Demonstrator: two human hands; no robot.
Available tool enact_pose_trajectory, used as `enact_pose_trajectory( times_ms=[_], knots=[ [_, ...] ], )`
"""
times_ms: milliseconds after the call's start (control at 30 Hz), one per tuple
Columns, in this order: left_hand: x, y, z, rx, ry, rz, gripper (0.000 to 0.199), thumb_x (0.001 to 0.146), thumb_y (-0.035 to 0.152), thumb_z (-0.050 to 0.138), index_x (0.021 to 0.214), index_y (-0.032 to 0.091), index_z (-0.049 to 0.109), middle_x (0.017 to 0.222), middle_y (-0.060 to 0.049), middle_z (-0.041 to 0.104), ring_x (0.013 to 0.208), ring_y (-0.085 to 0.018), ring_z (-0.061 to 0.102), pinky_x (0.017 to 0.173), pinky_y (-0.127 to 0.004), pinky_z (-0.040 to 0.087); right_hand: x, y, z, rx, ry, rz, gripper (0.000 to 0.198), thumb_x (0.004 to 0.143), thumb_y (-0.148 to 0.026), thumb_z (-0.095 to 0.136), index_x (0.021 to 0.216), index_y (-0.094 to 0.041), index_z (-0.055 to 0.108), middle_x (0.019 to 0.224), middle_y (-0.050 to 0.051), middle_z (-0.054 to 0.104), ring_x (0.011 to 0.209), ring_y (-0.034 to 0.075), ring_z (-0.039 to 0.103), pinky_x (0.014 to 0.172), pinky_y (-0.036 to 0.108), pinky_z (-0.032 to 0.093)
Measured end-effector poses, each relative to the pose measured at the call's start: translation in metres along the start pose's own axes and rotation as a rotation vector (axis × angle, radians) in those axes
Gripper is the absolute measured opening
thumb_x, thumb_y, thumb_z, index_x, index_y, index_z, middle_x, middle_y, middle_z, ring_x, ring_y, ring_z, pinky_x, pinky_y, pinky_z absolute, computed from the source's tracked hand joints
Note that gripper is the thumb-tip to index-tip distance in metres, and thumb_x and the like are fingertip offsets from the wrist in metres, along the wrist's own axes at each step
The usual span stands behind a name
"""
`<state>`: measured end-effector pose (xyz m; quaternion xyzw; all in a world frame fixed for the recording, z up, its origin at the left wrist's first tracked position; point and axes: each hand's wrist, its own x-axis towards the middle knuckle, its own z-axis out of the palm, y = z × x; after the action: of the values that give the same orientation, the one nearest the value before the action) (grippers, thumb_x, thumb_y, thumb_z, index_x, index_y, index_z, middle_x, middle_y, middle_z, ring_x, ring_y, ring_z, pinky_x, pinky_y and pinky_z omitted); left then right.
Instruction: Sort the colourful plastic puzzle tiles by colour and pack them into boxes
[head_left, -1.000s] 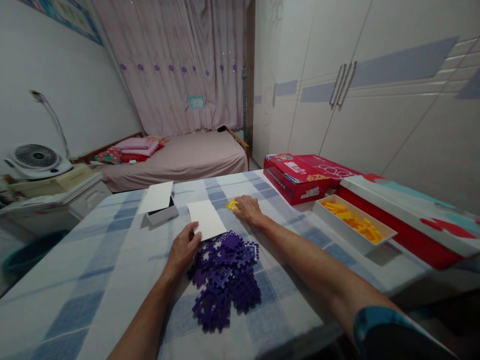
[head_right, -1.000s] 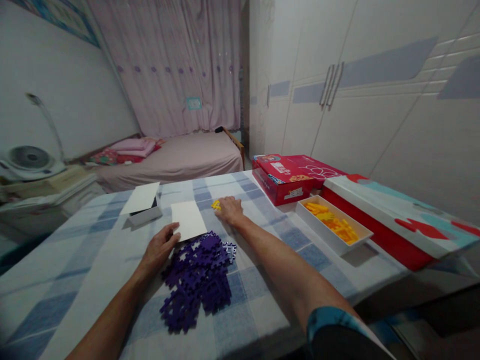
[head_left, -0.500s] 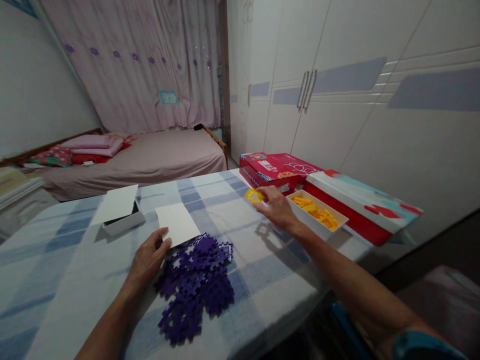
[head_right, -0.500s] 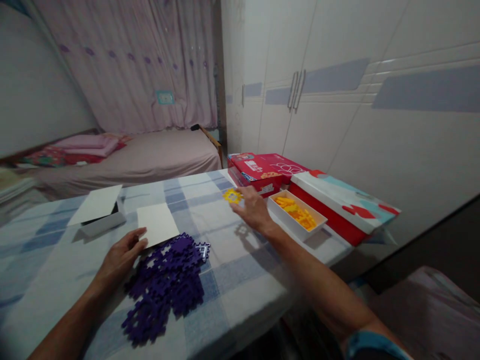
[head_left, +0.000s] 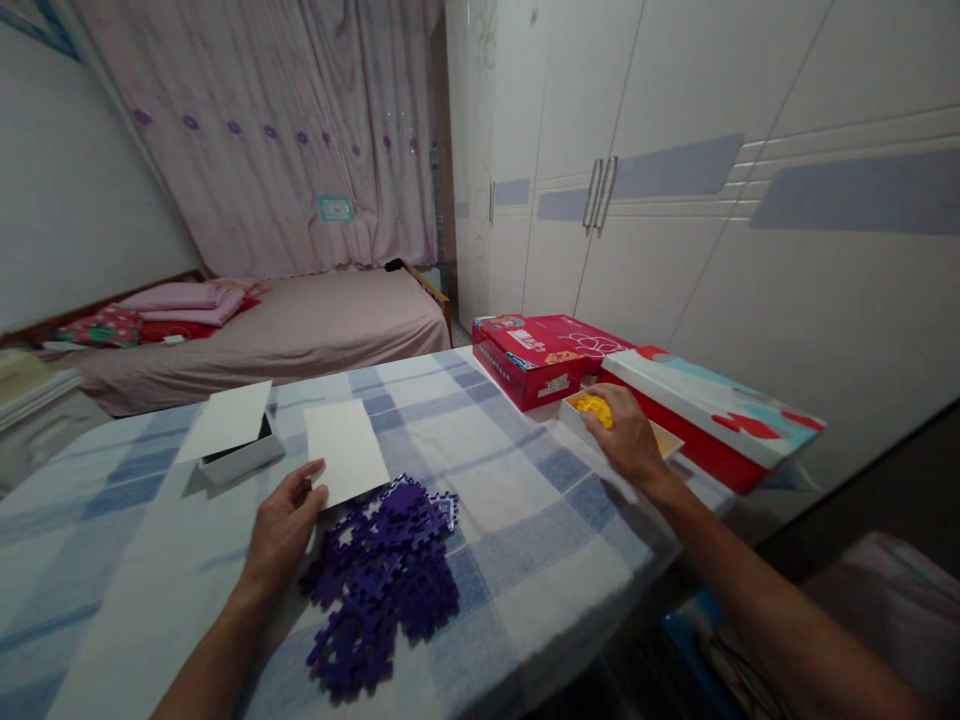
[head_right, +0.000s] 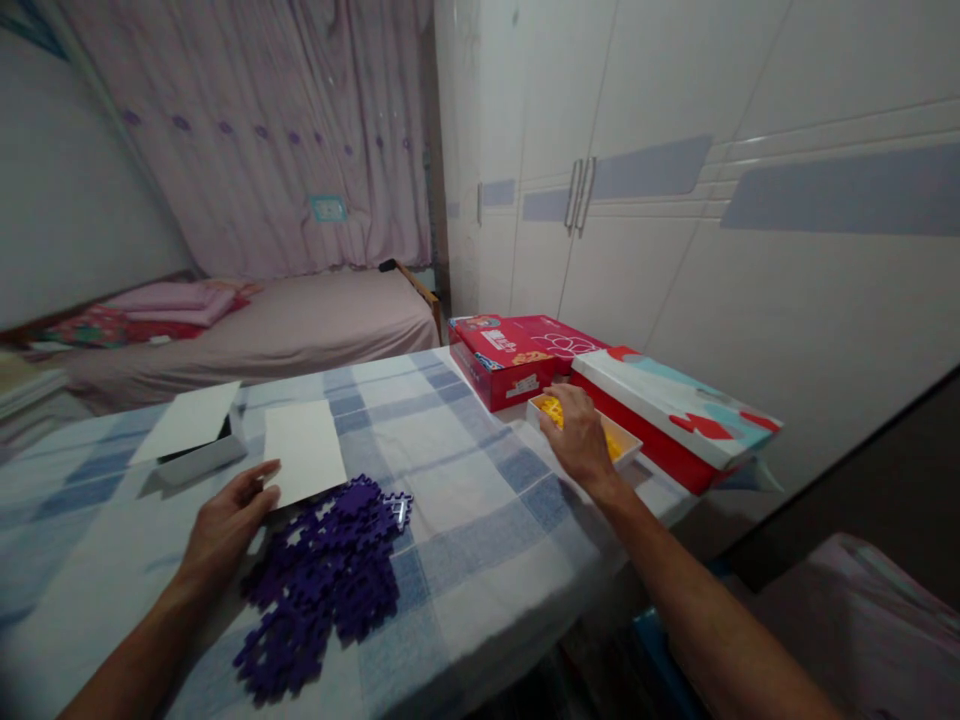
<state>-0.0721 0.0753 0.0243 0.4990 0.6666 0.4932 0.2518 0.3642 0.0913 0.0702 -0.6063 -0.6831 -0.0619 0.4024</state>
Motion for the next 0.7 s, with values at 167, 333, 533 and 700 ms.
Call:
enact_pose_trajectory(
  times_ms=[167,333,533,700],
  knots=[
    [-0.009,0.016,0.002,-0.334,-0.041,-0.046,0.074,0.063,0.043,0.068,0.131,0.020,0.050,0.082,0.002,0.053,0.071,-0.011,0.055,0.065,-0.024,0.051,-0.009,-0.078,0.028,0.475,-0.233,-0.018,0.039,0.083,-0.035,0.055,0.119,-0.020,0.054,0.123,0.010,0.056,0.112,0.023,0.053,0.094,0.041,0.044],
    [-0.014,0.022,0.004,-0.499,-0.254,-0.058,0.080,0.065,0.038,0.071,0.139,0.024,0.042,0.086,0.001,0.059,0.072,-0.010,0.059,0.066,-0.022,0.050,-0.010,-0.152,0.075,1.119,-0.734,0.155,0.060,0.081,-0.052,0.059,0.131,-0.021,0.047,0.132,0.012,0.052,0.118,0.022,0.051,0.098,0.042,0.041],
    [-0.022,0.031,0.003,-0.591,-0.440,-0.150,0.081,0.062,0.038,0.076,0.135,0.019,0.045,0.101,-0.008,0.068,0.082,-0.020,0.067,0.071,-0.030,0.054,-0.009,-0.207,0.112,1.665,-0.996,0.190,0.069,0.068,-0.065,0.066,0.119,-0.020,0.054,0.110,0.007,0.063,0.100,0.021,0.059,0.088,0.035,0.046],
    [-0.021,0.027,0.001,-0.555,-0.445,-0.175,0.074,0.060,0.040,0.078,0.127,0.023,0.052,0.103,-0.008,0.070,0.080,-0.021,0.068,0.066,-0.029,0.055,-0.013,-0.214,0.118,1.738,-0.918,0.256,0.062,0.061,-0.055,0.076,0.110,-0.023,0.056,0.105,0.003,0.061,0.092,0.019,0.058,0.079,0.031,0.048]
  ],
)
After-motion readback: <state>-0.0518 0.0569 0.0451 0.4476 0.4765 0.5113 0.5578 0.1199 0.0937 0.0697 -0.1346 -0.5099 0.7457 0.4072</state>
